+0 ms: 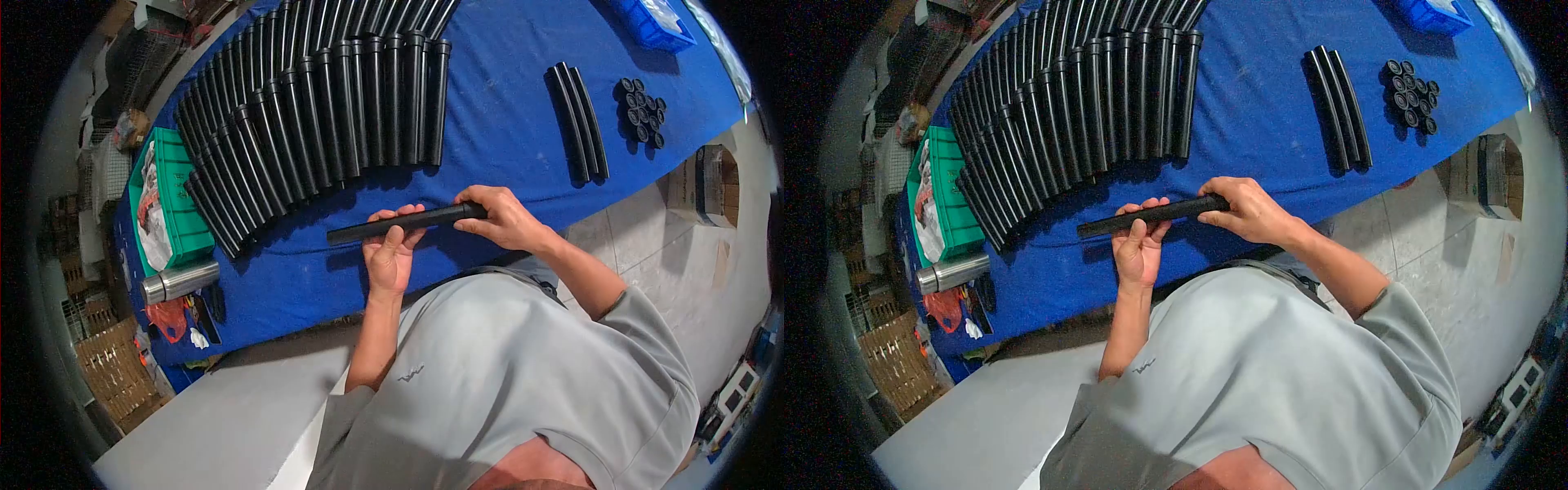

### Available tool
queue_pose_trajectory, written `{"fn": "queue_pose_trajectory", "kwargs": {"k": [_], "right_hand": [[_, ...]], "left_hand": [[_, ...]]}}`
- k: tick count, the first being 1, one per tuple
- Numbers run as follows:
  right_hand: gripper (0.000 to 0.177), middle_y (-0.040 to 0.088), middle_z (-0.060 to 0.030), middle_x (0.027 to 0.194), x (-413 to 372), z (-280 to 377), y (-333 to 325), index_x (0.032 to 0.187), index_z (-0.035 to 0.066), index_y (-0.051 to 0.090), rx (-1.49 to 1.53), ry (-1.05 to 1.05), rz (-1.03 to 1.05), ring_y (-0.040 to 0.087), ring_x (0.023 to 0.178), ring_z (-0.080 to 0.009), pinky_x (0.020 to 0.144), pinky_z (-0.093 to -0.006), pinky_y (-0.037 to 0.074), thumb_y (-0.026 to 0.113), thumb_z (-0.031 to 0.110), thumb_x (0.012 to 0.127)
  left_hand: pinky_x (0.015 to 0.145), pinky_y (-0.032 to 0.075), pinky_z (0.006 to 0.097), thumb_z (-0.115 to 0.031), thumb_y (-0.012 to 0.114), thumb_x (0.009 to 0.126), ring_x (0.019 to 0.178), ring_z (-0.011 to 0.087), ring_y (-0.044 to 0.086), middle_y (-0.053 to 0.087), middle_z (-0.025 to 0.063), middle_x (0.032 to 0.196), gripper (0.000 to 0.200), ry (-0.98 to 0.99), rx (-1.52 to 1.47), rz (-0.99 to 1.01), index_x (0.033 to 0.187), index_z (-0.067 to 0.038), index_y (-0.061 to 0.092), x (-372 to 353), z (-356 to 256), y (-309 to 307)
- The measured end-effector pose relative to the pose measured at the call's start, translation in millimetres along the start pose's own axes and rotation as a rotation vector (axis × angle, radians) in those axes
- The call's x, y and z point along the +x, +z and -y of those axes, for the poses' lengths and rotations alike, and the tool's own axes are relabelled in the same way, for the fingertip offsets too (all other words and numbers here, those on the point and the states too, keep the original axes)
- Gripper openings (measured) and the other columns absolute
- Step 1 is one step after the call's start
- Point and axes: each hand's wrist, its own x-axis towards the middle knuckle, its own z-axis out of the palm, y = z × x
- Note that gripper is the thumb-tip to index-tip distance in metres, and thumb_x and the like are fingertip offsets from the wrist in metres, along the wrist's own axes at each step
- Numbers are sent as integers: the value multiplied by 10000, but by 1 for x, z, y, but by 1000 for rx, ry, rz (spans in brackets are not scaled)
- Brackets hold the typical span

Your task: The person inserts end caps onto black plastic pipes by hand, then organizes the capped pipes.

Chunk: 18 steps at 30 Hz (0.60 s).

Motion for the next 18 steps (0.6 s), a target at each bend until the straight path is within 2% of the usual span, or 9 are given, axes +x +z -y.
{"fn": "queue_pose_trajectory", "kwargs": {"k": [6, 9, 11, 15, 18], "right_hand": [[360, 626, -199, 863, -1, -2, 2, 1078, -16, 641, -60, 12, -3, 641, 797, -334, 703, -417, 485, 791, 204, 835], [481, 662, -167, 905, -3, -4, 2, 1216, 2, 611, 44, 34, -38, 670, 861, -275, 748, -371, 511, 814, 173, 815], [587, 654, -111, 1006, -7, -8, 0, 1326, 15, 552, 229, 90, -81, 642, 888, -191, 794, -314, 530, 824, 140, 820], [723, 627, -71, 1132, -17, -13, -12, 1435, 15, 448, 503, 263, 78, 624, 928, -121, 848, -270, 550, 829, 113, 828], [608, 650, -57, 1056, -12, -3, -8, 1360, -10, 513, 648, 338, 115, 640, 884, -104, 797, -275, 565, 814, 92, 842]], "left_hand": [[1012, 569, 508, -44, 667, 944, 1255, 394, 590, 645, 198, 1270, 273, -6, -9, 5, 1204, -74, 593, 1, 1, -2], [1024, 557, 519, -12, 679, 924, 1260, 390, 585, 643, 207, 1262, 285, -21, -53, 7, 1192, -65, 596, 1, -1, -2], [1033, 548, 526, 5, 682, 916, 1266, 389, 580, 640, 213, 1265, 288, -29, -83, 12, 1183, -59, 599, 1, -4, -1], [1053, 527, 538, -1, 676, 920, 1286, 399, 564, 631, 217, 1290, 277, -31, -89, 24, 1181, -62, 606, 1, -3, -3], [1072, 505, 553, 20, 660, 915, 1302, 404, 550, 628, 220, 1296, 278, -20, -97, 30, 1174, -64, 607, 2, -2, -5]]}}
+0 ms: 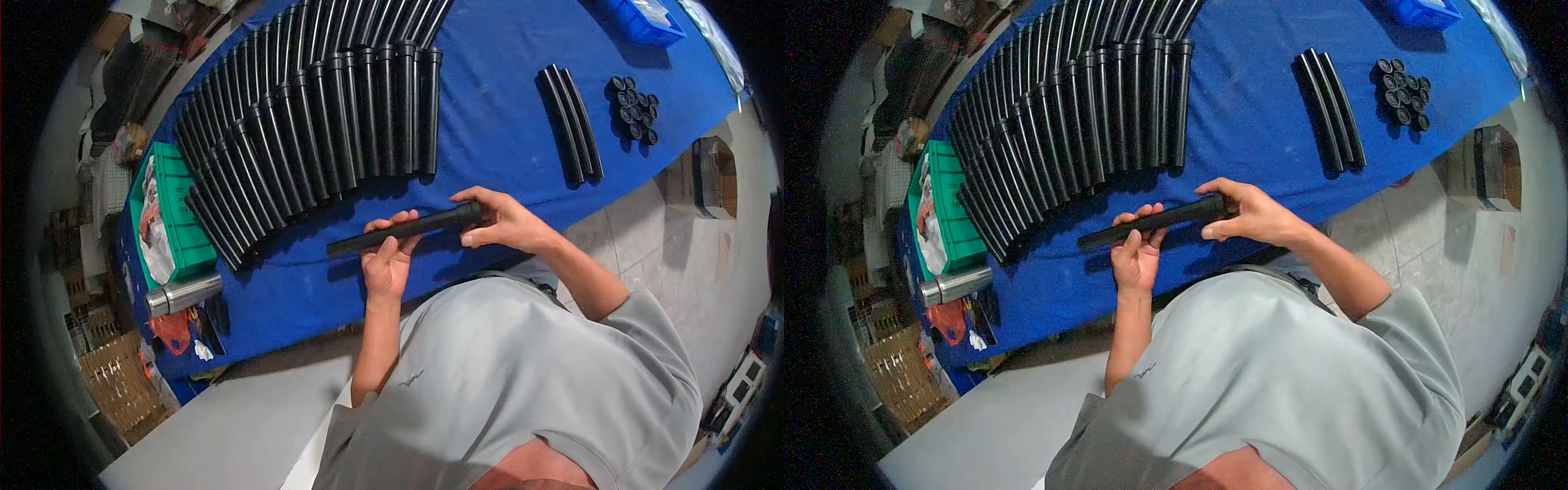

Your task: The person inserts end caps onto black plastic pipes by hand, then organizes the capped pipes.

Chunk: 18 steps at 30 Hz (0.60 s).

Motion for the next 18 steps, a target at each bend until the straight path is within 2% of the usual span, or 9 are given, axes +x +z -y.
{"fn": "queue_pose_trajectory", "kwargs": {"k": [3, 4, 5, 9, 10, 15, 18], "right_hand": [[457, 668, -51, 958, 9, -2, 8, 1267, -7, 579, 101, 43, -49, 661, 814, -108, 734, -275, 571, 784, 75, 867], [334, 676, -53, 889, 11, 1, 11, 1181, -15, 616, 62, 11, -90, 672, 761, -120, 691, -272, 569, 757, 61, 888], [316, 683, -61, 908, 15, -6, 9, 1174, -20, 615, 110, -20, -55, 674, 778, -119, 689, -262, 566, 745, 68, 900], [292, 683, -63, 897, 12, -8, 8, 1164, -27, 614, 70, -15, -12, 675, 774, -124, 688, -264, 566, 725, 105, 929], [304, 685, -65, 864, 12, -9, 10, 1145, -29, 617, 62, -61, -17, 686, 736, -126, 656, -271, 584, 739, 138, 922], [266, 694, -72, 819, 9, -12, 19, 1114, -22, 621, 77, -107, -88, 687, 730, -120, 655, -272, 577, 732, 121, 920], [275, 687, -52, 847, 11, -9, 23, 1166, 3, 605, 34, -139, -113, 677, 770, -113, 682, -265, 568, 715, 130, 947]], "left_hand": [[1092, 481, 566, 70, 633, 891, 1319, 410, 535, 627, 223, 1299, 302, -1, -15, 18, 1160, -65, 606, -2, -3, -3], [1099, 473, 570, 88, 623, 881, 1324, 411, 529, 626, 224, 1300, 315, -14, -24, 36, 1155, -66, 605, -2, -3, -3], [1108, 460, 576, 125, 591, 854, 1334, 415, 520, 624, 226, 1306, 344, -14, -24, 39, 1141, -65, 603, 0, -2, -2], [1091, 480, 574, 57, 659, 888, 1324, 415, 530, 622, 227, 1313, 304, -26, -23, 50, 1163, -63, 605, -1, -3, -11], [1086, 489, 565, 11, 682, 904, 1321, 406, 536, 623, 224, 1318, 287, -14, 0, 58, 1170, -66, 607, -1, -3, -11], [1098, 487, 539, 4, 679, 908, 1332, 385, 532, 618, 208, 1336, 317, 1, 7, 33, 1206, -75, 604, -4, -3, -11], [1108, 477, 530, 10, 665, 912, 1334, 389, 528, 607, 199, 1357, 365, 1, 25, 26, 1259, -75, 588, -1, -3, 3]]}}
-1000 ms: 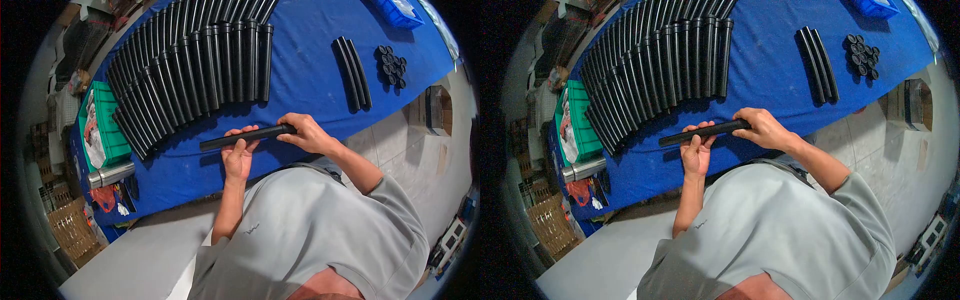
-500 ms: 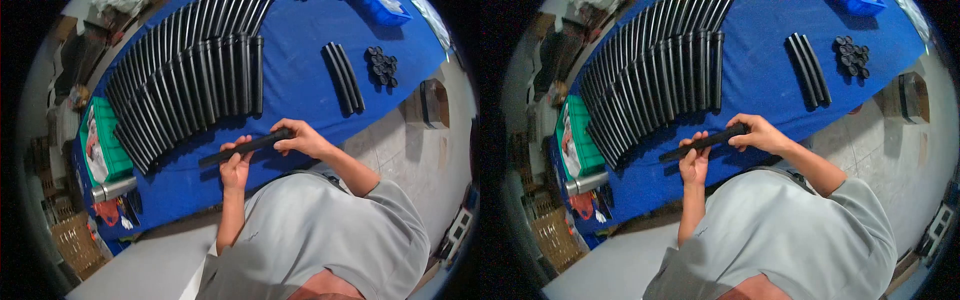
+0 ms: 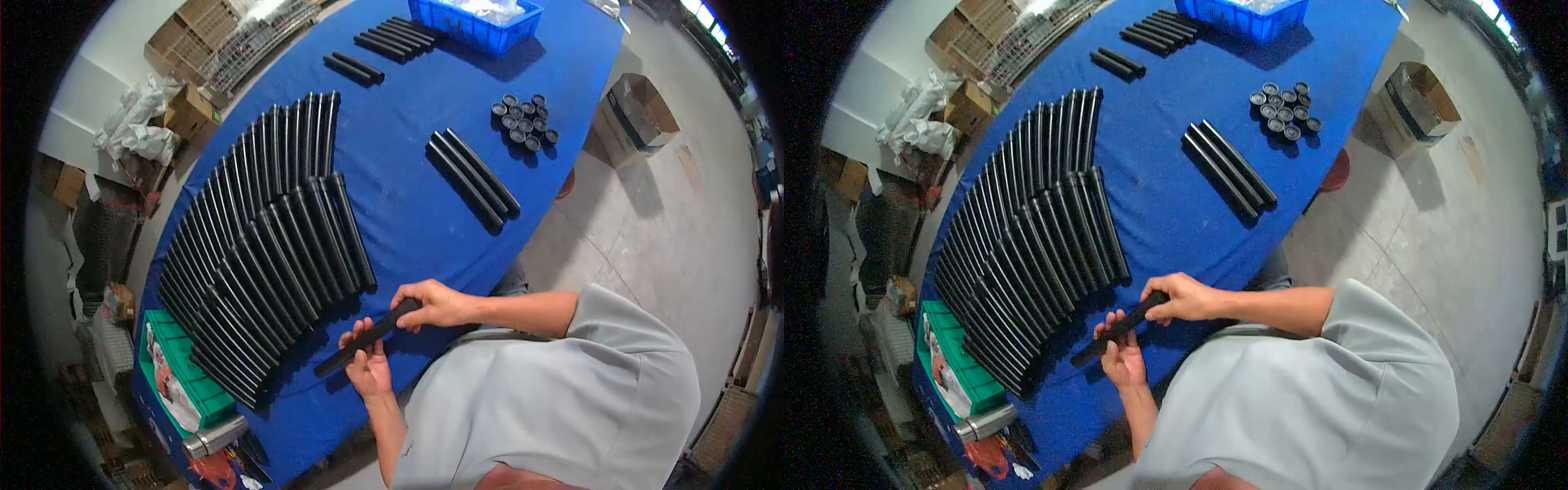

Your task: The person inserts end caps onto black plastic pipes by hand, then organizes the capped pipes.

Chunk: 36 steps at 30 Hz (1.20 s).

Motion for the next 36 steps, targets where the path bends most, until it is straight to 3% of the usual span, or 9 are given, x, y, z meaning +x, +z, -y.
{"fn": "queue_pose_trajectory", "kwargs": {"k": [3, 6, 9, 17, 22, 25, 26, 30, 36], "right_hand": [[367, 673, -81, 873, -5, 7, -6, 1197, 0, 595, -470, -212, 8, 677, 783, -187, 702, -350, 554, 755, 146, 901], [380, 636, -122, 925, -9, 16, -5, 1196, 17, 593, -651, -543, -49, 663, 786, -276, 705, -399, 534, 759, 145, 878], [351, 603, -149, 951, -7, 10, -7, 1178, 34, 595, -701, -577, 21, 641, 773, -324, 686, -411, 525, 748, 136, 879], [326, 615, -167, 918, -5, 11, -3, 1138, 14, 616, -610, -350, 31, 631, 817, -364, 728, -462, 489, 727, 175, 877], [352, 657, -139, 887, -3, 11, -6, 1137, 12, 655, -627, -386, 11, 654, 752, -244, 653, -382, 500, 759, 222, 875], [387, 693, -179, 862, -8, 31, -8, 1104, -14, 659, -226, 209, 144, 690, 801, -295, 723, -419, 529, 760, 268, 859], [409, 704, -185, 833, -9, 27, -7, 1100, -32, 654, -167, 258, 138, 700, 779, -275, 705, -401, 540, 770, 277, 859], [402, 677, -177, 943, -14, 8, -4, 1139, 8, 638, -609, -445, 45, 679, 830, -328, 733, -426, 529, 777, 236, 837], [317, 633, -156, 924, -13, 2, 0, 1121, 16, 617, -710, -479, 70, 639, 811, -358, 702, -459, 512, 731, 195, 886]], "left_hand": [[1096, 489, 543, 13, 709, 885, 1302, 401, 555, 624, 207, 1334, 408, 5, -25, 32, 1256, -99, 582, -1, -1, -16], [1078, 500, 563, -12, 733, 878, 1291, 408, 563, 630, 209, 1326, 388, -9, -71, 5, 1233, -98, 601, -2, -2, -22], [1060, 517, 555, -25, 737, 882, 1270, 408, 580, 643, 206, 1306, 381, 9, -90, -13, 1232, -95, 603, -2, 3, -7], [1031, 552, 514, -29, 725, 893, 1254, 387, 597, 650, 200, 1298, 373, 42, 13, -25, 1239, -88, 600, -7, 3, -16], [1074, 518, 523, -32, 711, 907, 1293, 379, 566, 636, 189, 1321, 416, 19, 28, 43, 1295, -105, 578, -3, 3, -21], [1065, 514, 546, -90, 748, 891, 1293, 388, 565, 635, 197, 1320, 470, 1, 33, 61, 1322, -114, 559, -7, 2, -7], [1062, 508, 561, -138, 768, 884, 1281, 403, 571, 630, 210, 1322, 508, 8, 43, 26, 1339, -118, 543, -6, 3, 0], [1032, 528, 567, -177, 777, 881, 1264, 403, 586, 670, 183, 1265, 419, -36, 33, 22, 1257, -106, 605, -7, 0, -26], [1053, 509, 579, -208, 782, 879, 1247, 384, 601, 673, 183, 1257, 361, -26, 13, 36, 1176, -92, 611, -8, 2, -25]]}}
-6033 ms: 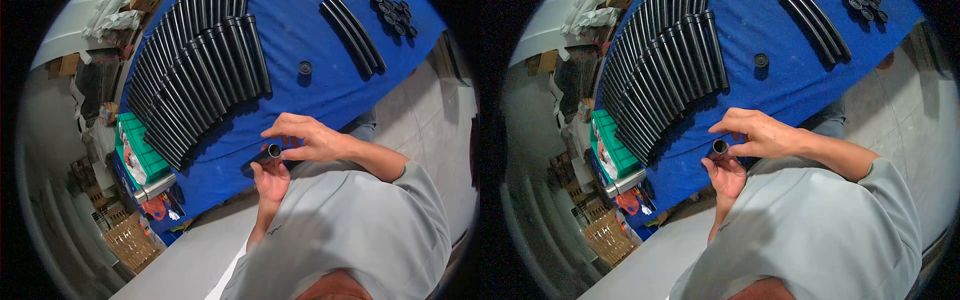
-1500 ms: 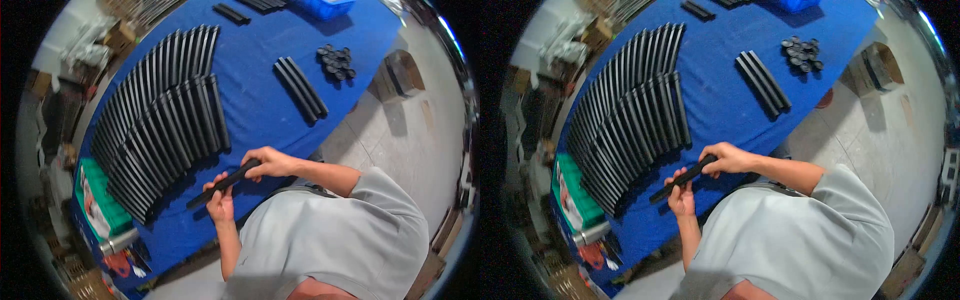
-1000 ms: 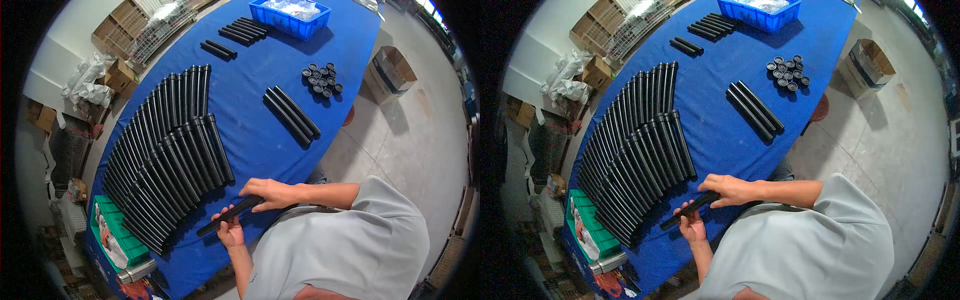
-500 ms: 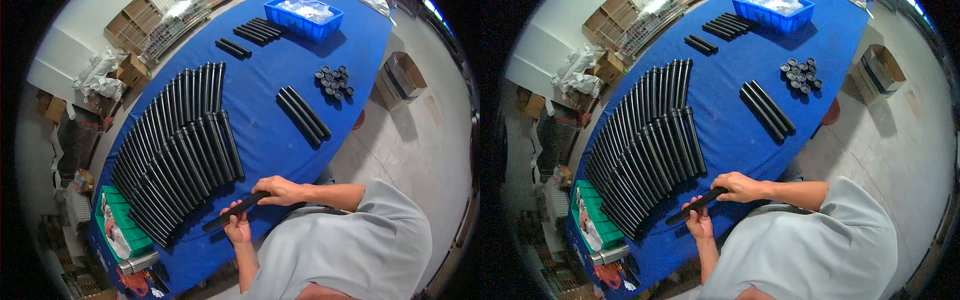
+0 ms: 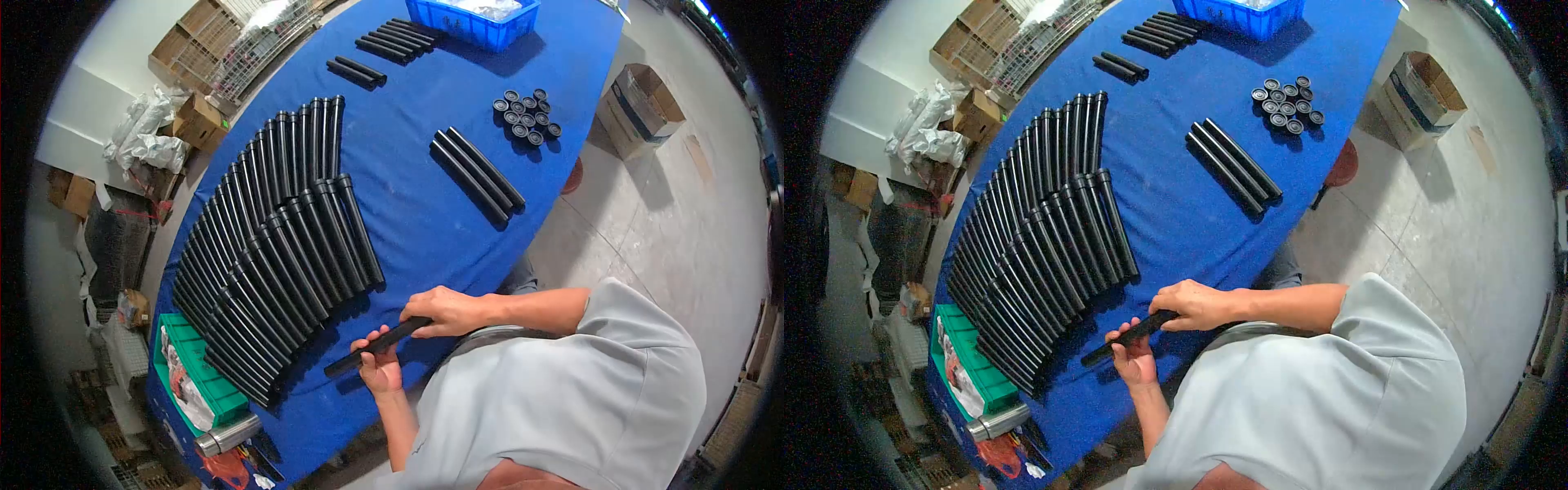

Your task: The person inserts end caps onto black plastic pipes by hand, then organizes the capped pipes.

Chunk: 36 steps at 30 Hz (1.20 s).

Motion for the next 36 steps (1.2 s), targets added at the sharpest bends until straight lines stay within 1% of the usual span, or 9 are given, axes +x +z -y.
{"fn": "queue_pose_trajectory", "kwargs": {"k": [5, 9, 11, 14, 17, 22, 26, 27, 36], "right_hand": [[311, 648, -149, 877, 4, -7, -2, 1109, 15, 636, -5, -42, -16, 647, 772, -324, 677, -444, 508, 730, 202, 879], [330, 658, -116, 709, 11, 18, -18, 1056, 5, 684, 444, 568, 158, 663, 673, -235, 659, -370, 538, 761, 237, 833], [376, 682, -138, 822, 12, 14, -18, 1098, 26, 675, 581, 710, 245, 684, 756, -248, 691, -341, 555, 790, 248, 816], [426, 684, -171, 963, 0, -6, 0, 1137, 43, 660, 53, 59, -93, 687, 838, -267, 683, -357, 555, 813, 255, 801], [465, 664, -195, 1070, -2, -5, 1, 1163, 40, 639, -227, 13, 33, 678, 895, -286, 675, -401, 544, 821, 263, 798], [351, 686, -178, 913, 6, 17, -17, 1095, 7, 653, 381, 548, 228, 668, 764, -319, 673, -434, 522, 770, 222, 843], [359, 659, -179, 925, -1, 0, -4, 1136, 11, 626, 42, 45, 18, 653, 844, -356, 733, -456, 513, 742, 225, 873], [354, 670, -204, 921, 1, 0, -3, 1118, 5, 619, 55, 49, 30, 659, 882, -411, 773, -492, 520, 733, 206, 850], [340, 638, -173, 902, 0, -10, -1, 1147, 2, 591, -15, 3, 24, 645, 821, -362, 714, -461, 507, 706, 199, 896]], "left_hand": [[1051, 520, 560, -172, 754, 899, 1257, 379, 595, 661, 170, 1287, 383, 14, 11, 35, 1246, -103, 606, 5, 2, -1], [1035, 528, 581, -55, 730, 891, 1257, 405, 589, 649, 194, 1293, 448, 35, -11, -24, 1308, -93, 569, 6, 0, 29], [1029, 531, 587, -10, 709, 892, 1259, 411, 586, 646, 194, 1299, 453, 29, 4, -30, 1313, -95, 567, 2, -3, 28], [1035, 520, 603, 18, 708, 882, 1265, 409, 582, 643, 190, 1307, 419, 9, -22, 7, 1265, -100, 583, 3, -1, -2], [1027, 531, 592, -11, 730, 878, 1265, 400, 586, 645, 187, 1303, 386, 35, -52, -17, 1226, -104, 593, 6, 1, 1], [1014, 544, 577, -48, 743, 883, 1269, 391, 585, 654, 182, 1287, 331, -7, -66, -30, 1181, -104, 611, 2, -3, 9], [1017, 543, 573, -46, 731, 894, 1266, 389, 587, 671, 186, 1254, 295, -15, -62, -21, 1164, -93, 621, 5, -2, 2], [1018, 542, 574, -41, 723, 899, 1264, 390, 588, 672, 189, 1249, 294, -22, -74, -9, 1169, -90, 617, 7, -1, 0], [992, 564, 563, -37, 703, 916, 1250, 387, 597, 672, 190, 1231, 276, 10, -17, -47, 1170, -86, 608, 4, 2, 6]]}}
